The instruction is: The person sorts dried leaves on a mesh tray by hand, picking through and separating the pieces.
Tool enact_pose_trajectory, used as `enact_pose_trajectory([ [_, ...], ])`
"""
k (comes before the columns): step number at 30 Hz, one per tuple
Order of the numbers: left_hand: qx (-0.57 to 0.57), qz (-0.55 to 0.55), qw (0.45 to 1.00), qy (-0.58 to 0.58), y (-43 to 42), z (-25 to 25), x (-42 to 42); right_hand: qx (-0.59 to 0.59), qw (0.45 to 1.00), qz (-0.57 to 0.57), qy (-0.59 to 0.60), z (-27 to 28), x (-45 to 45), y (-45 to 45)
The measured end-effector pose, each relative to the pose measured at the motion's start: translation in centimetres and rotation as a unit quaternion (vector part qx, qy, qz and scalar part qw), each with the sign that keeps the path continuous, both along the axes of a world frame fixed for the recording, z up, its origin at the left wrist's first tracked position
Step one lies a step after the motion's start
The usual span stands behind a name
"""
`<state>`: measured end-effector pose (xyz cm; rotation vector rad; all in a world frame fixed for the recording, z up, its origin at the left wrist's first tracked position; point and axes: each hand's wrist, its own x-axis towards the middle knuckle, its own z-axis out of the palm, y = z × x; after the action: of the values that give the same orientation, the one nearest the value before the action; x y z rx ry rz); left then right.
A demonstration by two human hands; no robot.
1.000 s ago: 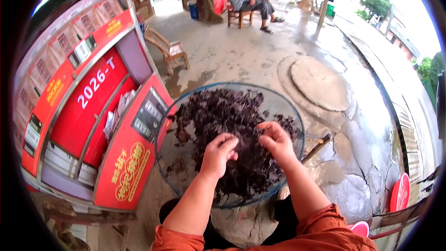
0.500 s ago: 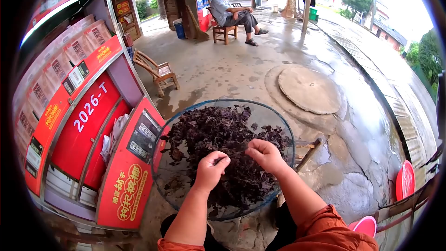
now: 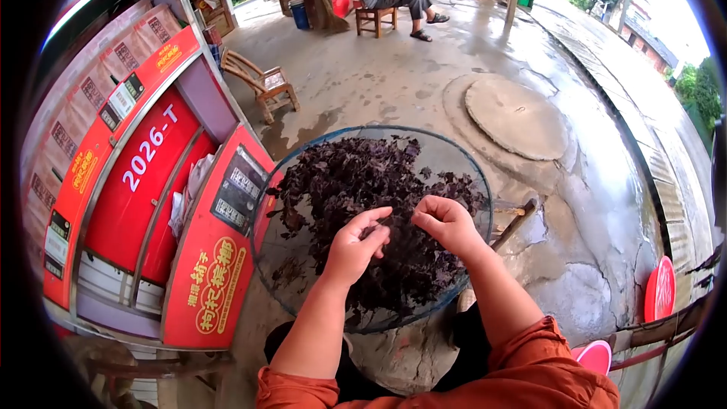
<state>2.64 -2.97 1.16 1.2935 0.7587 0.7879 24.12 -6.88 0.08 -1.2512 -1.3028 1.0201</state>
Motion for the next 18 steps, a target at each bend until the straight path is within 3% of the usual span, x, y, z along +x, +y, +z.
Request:
enact_pose_trajectory([
  [7, 0.064, 0.079, 0.995, 0.016, 0.1, -0.7, 0.2, 0.02, 0.991, 0.06, -0.115, 2.3, -2.6, -1.1],
  [11, 0.004, 0.176, 0.983, -0.049, 1.0, -0.4, -0.8, 0.034, 0.998, 0.044, -0.023, 0.7, -1.1, -0.4],
  [14, -0.031, 0.142, 0.987, -0.071, 1.3, 0.0, -1.3, 0.015, 0.97, -0.06, -0.237, 4.0, -1.6, -1.3],
  [16, 0.022, 0.102, 0.994, 0.043, 0.5, 0.4, -0.7, 0.03, 0.984, -0.054, -0.169, 2.8, -2.0, -1.0],
  [18, 0.082, 0.07, 0.992, 0.068, -0.1, -0.3, 0.0, 0.031, 0.995, -0.008, -0.094, 2.7, -2.4, -1.2],
])
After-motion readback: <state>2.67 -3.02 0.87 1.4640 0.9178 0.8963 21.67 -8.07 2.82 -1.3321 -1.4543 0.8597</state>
